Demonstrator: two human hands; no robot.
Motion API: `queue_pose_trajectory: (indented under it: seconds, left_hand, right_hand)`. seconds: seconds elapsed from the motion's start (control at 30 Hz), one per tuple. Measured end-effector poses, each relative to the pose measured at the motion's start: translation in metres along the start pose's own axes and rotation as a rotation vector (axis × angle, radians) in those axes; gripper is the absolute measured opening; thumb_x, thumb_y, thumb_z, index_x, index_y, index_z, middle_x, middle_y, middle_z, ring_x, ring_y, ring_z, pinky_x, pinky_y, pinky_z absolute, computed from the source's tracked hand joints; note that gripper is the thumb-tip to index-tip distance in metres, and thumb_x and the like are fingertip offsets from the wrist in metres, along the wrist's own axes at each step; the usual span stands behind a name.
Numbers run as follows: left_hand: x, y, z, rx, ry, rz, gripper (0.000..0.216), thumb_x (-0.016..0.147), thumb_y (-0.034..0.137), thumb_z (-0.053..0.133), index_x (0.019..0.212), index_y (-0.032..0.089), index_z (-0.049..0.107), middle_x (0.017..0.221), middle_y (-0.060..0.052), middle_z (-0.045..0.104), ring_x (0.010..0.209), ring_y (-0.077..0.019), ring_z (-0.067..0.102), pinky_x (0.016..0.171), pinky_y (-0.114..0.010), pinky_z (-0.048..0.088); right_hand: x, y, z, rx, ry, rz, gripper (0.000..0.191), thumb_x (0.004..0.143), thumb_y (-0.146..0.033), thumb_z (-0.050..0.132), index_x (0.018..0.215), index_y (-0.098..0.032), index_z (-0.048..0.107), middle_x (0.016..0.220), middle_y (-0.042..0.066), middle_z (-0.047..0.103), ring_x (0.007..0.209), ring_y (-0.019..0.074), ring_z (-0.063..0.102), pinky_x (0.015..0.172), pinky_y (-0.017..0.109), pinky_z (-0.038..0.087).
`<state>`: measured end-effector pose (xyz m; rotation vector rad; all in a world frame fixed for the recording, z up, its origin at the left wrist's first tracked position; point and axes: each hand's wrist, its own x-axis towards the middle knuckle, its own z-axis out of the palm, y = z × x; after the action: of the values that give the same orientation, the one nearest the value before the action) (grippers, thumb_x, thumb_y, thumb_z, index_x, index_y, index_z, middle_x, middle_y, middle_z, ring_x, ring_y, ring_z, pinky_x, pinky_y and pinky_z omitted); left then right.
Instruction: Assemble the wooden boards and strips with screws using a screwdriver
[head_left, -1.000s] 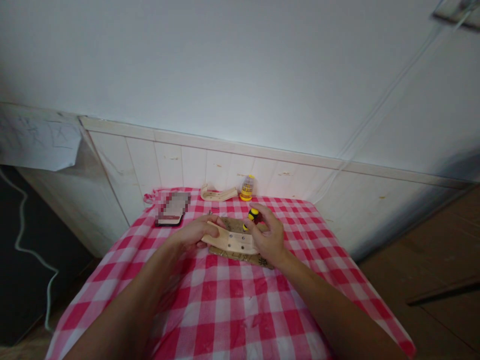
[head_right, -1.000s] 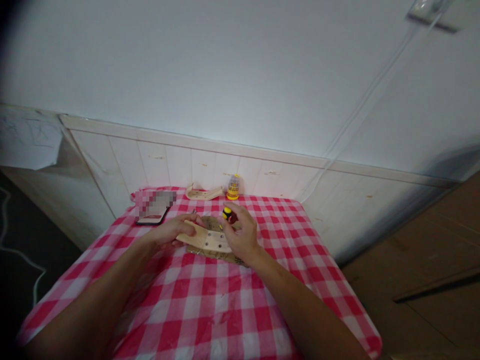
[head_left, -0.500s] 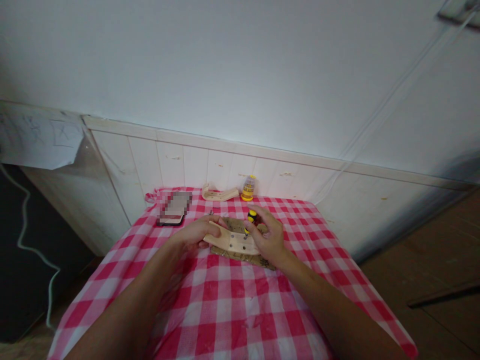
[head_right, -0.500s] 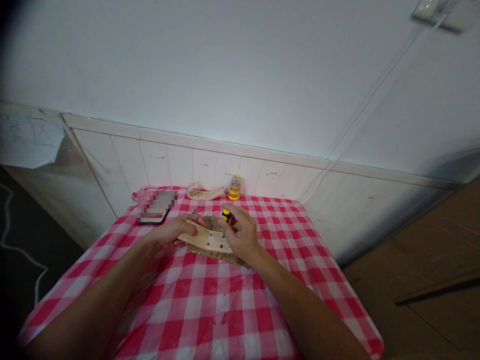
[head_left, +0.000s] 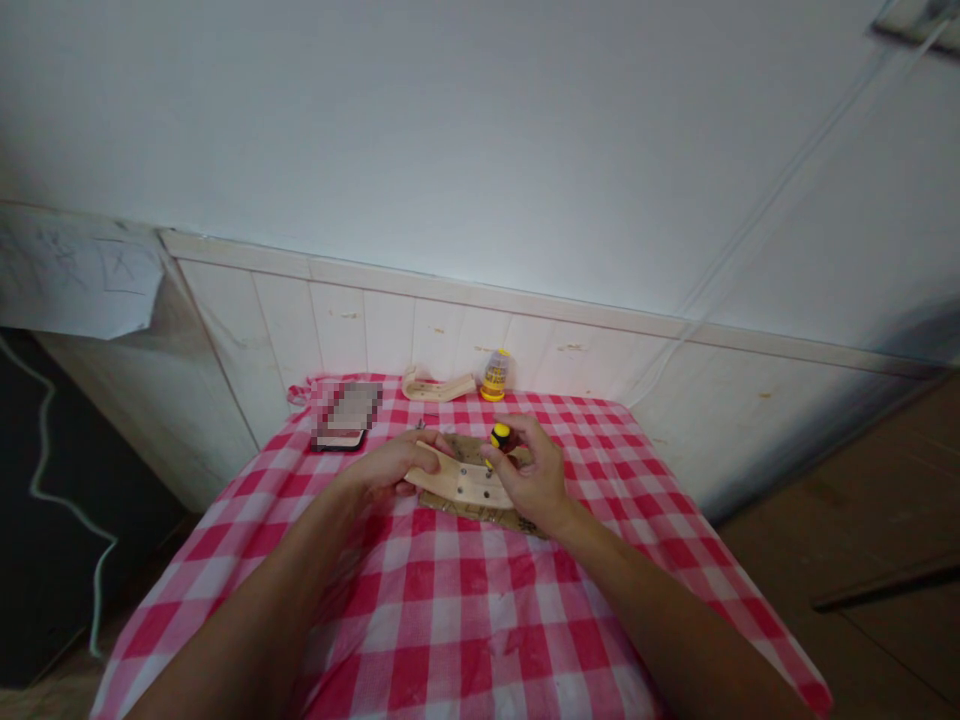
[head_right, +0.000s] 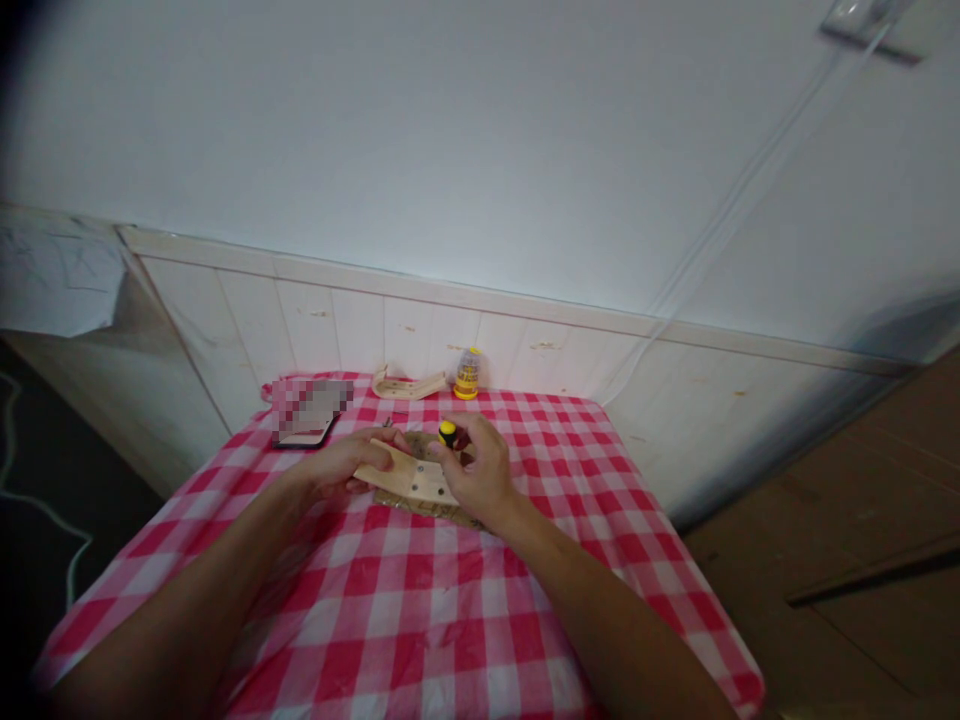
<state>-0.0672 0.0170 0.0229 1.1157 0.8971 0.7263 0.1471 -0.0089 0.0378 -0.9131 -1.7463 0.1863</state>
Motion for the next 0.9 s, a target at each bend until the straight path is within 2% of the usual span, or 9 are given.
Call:
queue_pose_trajectory:
  seconds: [0.13,0.3,0.5,0.6,0.73,0.9]
  left_hand:
    - [0.002,-0.003,-0.002,-0.013,-0.005,0.003,0.038,0.049,0.018,0.059,0.086,0.014,0.062,0.058,0.003,0.058,0.038,-0.0066,0.04,0.034,-0.018,0.014]
    - [0.004,-0.005,-0.004,-0.007,-0.022,0.009,0.037,0.05,0.018,0.058,0.086,0.014,0.063,0.059,0.003,0.057,0.039,-0.0064,0.039,0.036,-0.019,0.015]
    - [0.002,-0.002,-0.002,-0.007,-0.026,0.011,0.035,0.049,0.017,0.058,0.084,0.015,0.061,0.059,0.004,0.057,0.039,-0.0064,0.04,0.036,-0.018,0.015]
    - [-0.001,0.0,0.002,0.023,-0.045,0.015,0.035,0.05,0.019,0.059,0.084,0.014,0.061,0.059,0.003,0.057,0.038,-0.0063,0.04,0.034,-0.018,0.016]
    - [-0.002,0.0,0.007,0.035,-0.096,-0.004,0.034,0.05,0.018,0.06,0.083,0.015,0.06,0.059,0.004,0.057,0.036,-0.0056,0.037,0.032,-0.017,0.016]
    - [-0.002,-0.002,0.009,0.015,-0.124,0.0,0.033,0.052,0.017,0.061,0.085,0.015,0.059,0.059,0.004,0.056,0.036,-0.0051,0.036,0.033,-0.017,0.015]
  right_hand:
    - [0.001,-0.001,0.001,-0.008,0.025,-0.008,0.015,0.083,-0.028,0.071,0.093,-0.024,0.061,0.077,0.0,0.063,0.066,0.0161,0.061,0.06,0.028,0.051]
    - [0.002,0.002,0.003,0.006,0.062,0.002,0.018,0.081,-0.029,0.074,0.089,-0.024,0.058,0.075,-0.002,0.061,0.064,0.015,0.059,0.058,0.026,0.049]
    - [0.001,0.002,0.004,0.046,0.094,0.046,0.02,0.079,-0.027,0.075,0.091,-0.024,0.059,0.075,-0.002,0.062,0.064,0.0147,0.059,0.058,0.026,0.05]
    - [0.003,0.0,0.002,0.121,0.125,0.108,0.025,0.08,-0.026,0.075,0.1,-0.024,0.061,0.081,-0.001,0.065,0.068,0.0153,0.063,0.062,0.027,0.054]
    - [0.006,0.001,0.0,0.17,0.044,0.157,0.034,0.082,-0.028,0.075,0.113,-0.024,0.064,0.091,0.002,0.071,0.076,0.0172,0.068,0.07,0.03,0.058]
    - [0.004,0.002,0.001,0.184,-0.075,0.148,0.039,0.081,-0.031,0.078,0.119,-0.027,0.068,0.097,0.003,0.075,0.082,0.019,0.072,0.073,0.031,0.06]
